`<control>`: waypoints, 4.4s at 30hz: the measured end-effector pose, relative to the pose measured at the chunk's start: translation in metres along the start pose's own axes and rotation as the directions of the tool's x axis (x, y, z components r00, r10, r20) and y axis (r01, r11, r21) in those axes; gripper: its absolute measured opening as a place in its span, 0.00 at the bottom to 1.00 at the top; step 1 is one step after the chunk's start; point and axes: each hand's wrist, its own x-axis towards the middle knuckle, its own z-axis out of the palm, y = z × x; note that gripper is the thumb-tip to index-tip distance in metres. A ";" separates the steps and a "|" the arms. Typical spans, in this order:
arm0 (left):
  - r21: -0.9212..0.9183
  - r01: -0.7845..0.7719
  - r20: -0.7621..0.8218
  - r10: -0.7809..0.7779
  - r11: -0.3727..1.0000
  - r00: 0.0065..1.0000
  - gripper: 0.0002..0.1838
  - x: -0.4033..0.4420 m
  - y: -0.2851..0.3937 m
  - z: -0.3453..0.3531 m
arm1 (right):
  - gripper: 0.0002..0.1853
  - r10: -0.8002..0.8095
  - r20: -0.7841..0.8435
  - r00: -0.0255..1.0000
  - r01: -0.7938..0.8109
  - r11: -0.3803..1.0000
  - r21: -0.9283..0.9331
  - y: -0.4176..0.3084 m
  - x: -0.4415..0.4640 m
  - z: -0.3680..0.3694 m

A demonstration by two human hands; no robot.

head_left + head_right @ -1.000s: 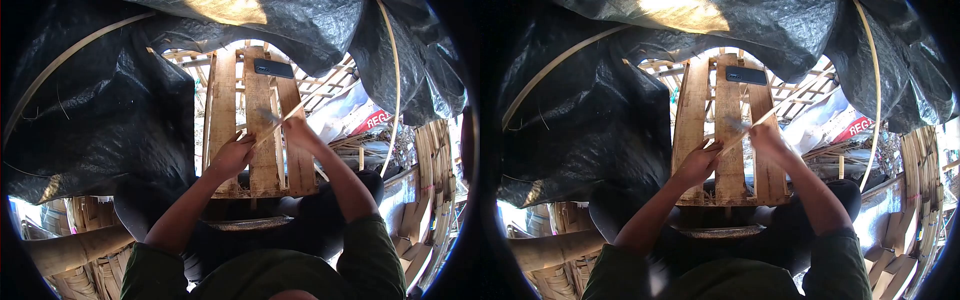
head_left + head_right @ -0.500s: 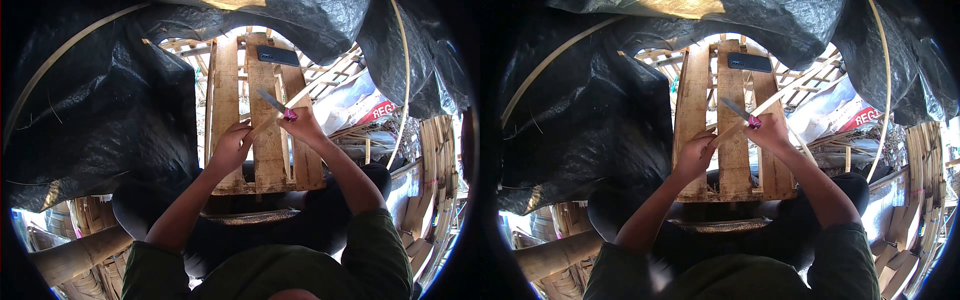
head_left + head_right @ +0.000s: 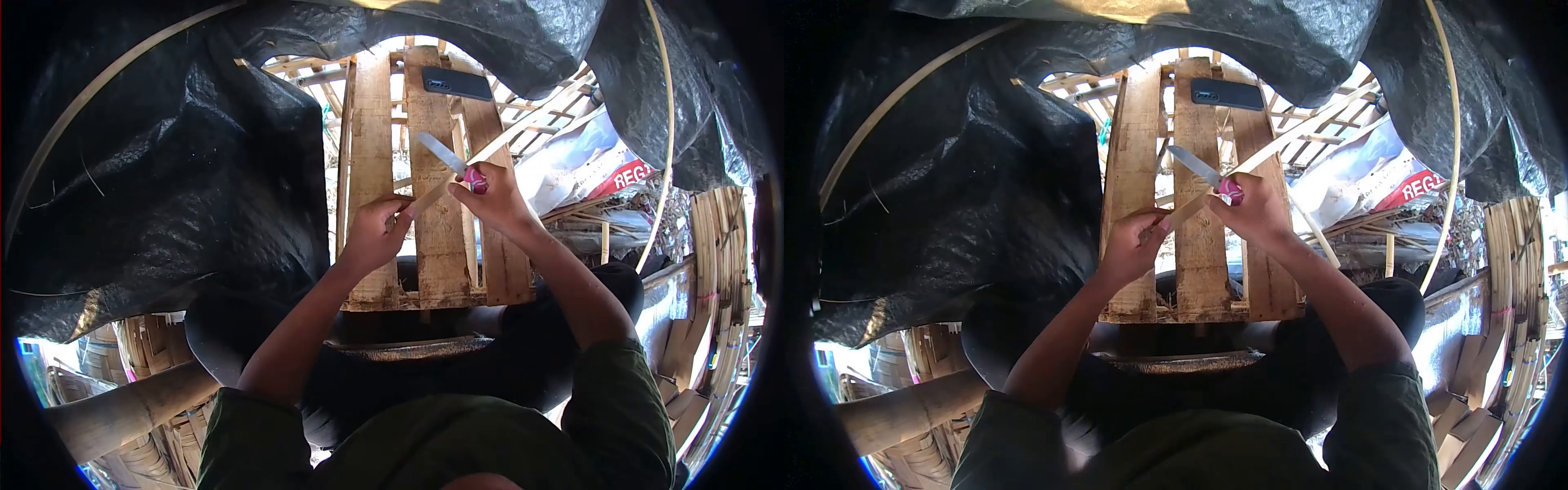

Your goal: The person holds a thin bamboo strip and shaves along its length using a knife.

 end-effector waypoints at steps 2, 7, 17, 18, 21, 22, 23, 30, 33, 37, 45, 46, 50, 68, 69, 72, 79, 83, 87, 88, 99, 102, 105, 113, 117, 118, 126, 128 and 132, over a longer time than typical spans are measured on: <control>0.008 -0.055 -0.002 0.055 0.998 0.998 0.13 -0.002 -0.005 0.003 | 0.19 -0.062 -0.096 0.993 0.055 0.996 -0.074 0.001 0.000 -0.005; 0.058 -0.147 0.026 0.145 0.987 0.989 0.13 0.000 0.009 0.000 | 0.22 -0.019 -0.225 0.974 0.028 0.999 0.033 0.016 0.015 -0.006; 0.200 -0.188 0.069 0.177 0.962 0.982 0.11 -0.013 0.015 0.005 | 0.15 -0.218 -0.111 0.970 0.218 0.976 -0.012 -0.009 0.001 -0.039; 0.202 -0.191 0.068 0.181 0.961 0.981 0.11 -0.013 0.016 0.005 | 0.16 -0.243 -0.053 0.969 0.242 0.970 -0.023 -0.009 -0.003 -0.035; 0.183 -0.133 0.101 0.116 0.974 0.988 0.11 -0.010 0.021 0.002 | 0.21 -0.223 0.099 0.970 0.234 0.967 -0.106 -0.004 -0.008 -0.026; 0.245 -0.156 0.165 0.117 0.957 0.979 0.11 -0.010 0.030 -0.002 | 0.21 -0.296 0.078 0.952 0.303 0.945 -0.119 0.007 -0.006 -0.015; 0.305 -0.181 0.229 0.113 0.935 0.967 0.12 -0.009 0.039 -0.007 | 0.21 -0.366 0.059 0.929 0.370 0.920 -0.131 0.018 -0.003 -0.007; 0.496 -0.077 0.230 -0.046 0.865 0.972 0.21 -0.011 0.055 -0.056 | 0.14 -0.179 0.160 0.971 0.201 0.970 -0.134 0.010 -0.007 -0.001; 0.515 0.087 0.229 -0.235 0.853 0.945 0.26 -0.014 0.070 -0.072 | 0.14 -0.150 0.176 0.973 0.173 0.977 -0.126 0.005 -0.007 -0.004; 0.354 -0.152 0.092 0.127 0.923 0.988 0.33 -0.021 0.053 -0.085 | 0.15 -0.174 0.189 0.967 0.206 0.964 -0.167 0.008 -0.005 -0.003; 0.431 -0.002 0.424 -0.201 0.903 0.883 0.21 -0.036 0.042 -0.092 | 0.16 -0.169 0.186 0.968 0.206 0.957 -0.202 0.008 -0.002 0.000; 0.429 0.001 0.424 -0.203 0.903 0.883 0.21 -0.039 0.042 -0.088 | 0.16 -0.160 0.193 0.968 0.200 0.958 -0.207 0.008 -0.001 0.000; 0.571 -0.057 0.362 -0.189 0.819 0.913 0.18 -0.044 0.046 -0.078 | 0.16 -0.170 0.187 0.967 0.205 0.962 -0.183 0.009 -0.002 0.002; 0.335 0.031 0.113 -0.073 0.942 0.991 0.13 -0.002 0.049 -0.061 | 0.14 -0.178 0.181 0.967 0.209 0.963 -0.170 0.003 -0.002 -0.002; 0.124 0.054 0.038 -0.059 0.991 0.998 0.15 0.005 0.045 -0.058 | 0.14 -0.162 0.192 0.968 0.196 0.965 -0.173 0.002 -0.003 -0.001; 0.337 0.015 0.107 -0.055 0.942 0.993 0.34 0.013 0.046 -0.053 | 0.14 -0.173 0.184 0.968 0.198 0.971 -0.131 0.006 -0.004 0.000; 0.448 0.006 0.176 -0.095 0.894 0.980 0.50 0.025 0.050 -0.049 | 0.15 -0.175 0.158 0.972 0.198 0.970 -0.143 0.009 -0.009 -0.003; 0.512 0.084 0.097 -0.155 0.855 0.983 0.43 0.028 0.023 -0.035 | 0.15 -0.137 0.202 0.970 0.159 0.982 -0.098 0.013 -0.011 -0.005; 0.551 -0.195 0.294 0.031 0.812 0.955 0.24 0.042 0.015 -0.017 | 0.16 -0.224 0.183 0.957 0.244 0.965 -0.096 0.020 -0.013 -0.006; 0.541 -0.189 0.339 -0.008 0.820 0.941 0.25 0.046 0.015 -0.012 | 0.15 -0.195 0.192 0.962 0.218 0.971 -0.101 0.017 -0.014 -0.007; 0.277 -0.102 -0.307 0.188 0.955 0.933 0.19 0.042 0.026 -0.001 | 0.17 -0.166 0.265 0.950 0.197 0.976 -0.097 0.021 -0.009 -0.014; 0.297 -0.095 -0.094 0.128 0.950 0.987 0.11 0.013 0.030 -0.002 | 0.16 -0.171 0.253 0.952 0.199 0.976 -0.092 0.023 -0.009 -0.012; 0.362 -0.071 0.159 0.014 0.929 0.987 0.17 -0.015 0.048 0.003 | 0.14 -0.145 0.306 0.941 0.189 0.975 -0.118 0.019 -0.010 -0.009; 0.413 -0.220 0.329 0.081 0.884 0.941 0.24 -0.024 0.035 0.004 | 0.11 -0.168 0.243 0.955 0.203 0.971 -0.126 0.019 -0.008 0.003; 0.448 -0.334 0.264 0.235 0.829 0.936 0.18 -0.030 0.018 0.008 | 0.15 -0.126 0.297 0.947 0.185 0.966 -0.180 0.003 -0.001 -0.017; 0.452 -0.358 0.245 0.272 0.817 0.930 0.16 -0.030 0.017 0.009 | 0.15 -0.047 0.246 0.968 0.100 0.973 -0.207 0.002 0.004 -0.024; 0.467 -0.379 0.207 0.317 0.799 0.925 0.12 -0.031 0.011 0.012 | 0.15 0.070 0.089 0.994 -0.002 0.798 -0.603 -0.023 0.016 -0.003; 0.523 -0.405 0.211 0.346 0.750 0.914 0.12 -0.032 0.009 0.013 | 0.16 -0.026 0.105 0.994 0.084 0.800 -0.594 -0.044 0.004 0.015; 0.504 -0.400 0.225 0.330 0.766 0.917 0.11 -0.032 0.014 0.011 | 0.15 -0.121 0.052 0.991 0.129 0.813 -0.567 -0.065 -0.004 0.011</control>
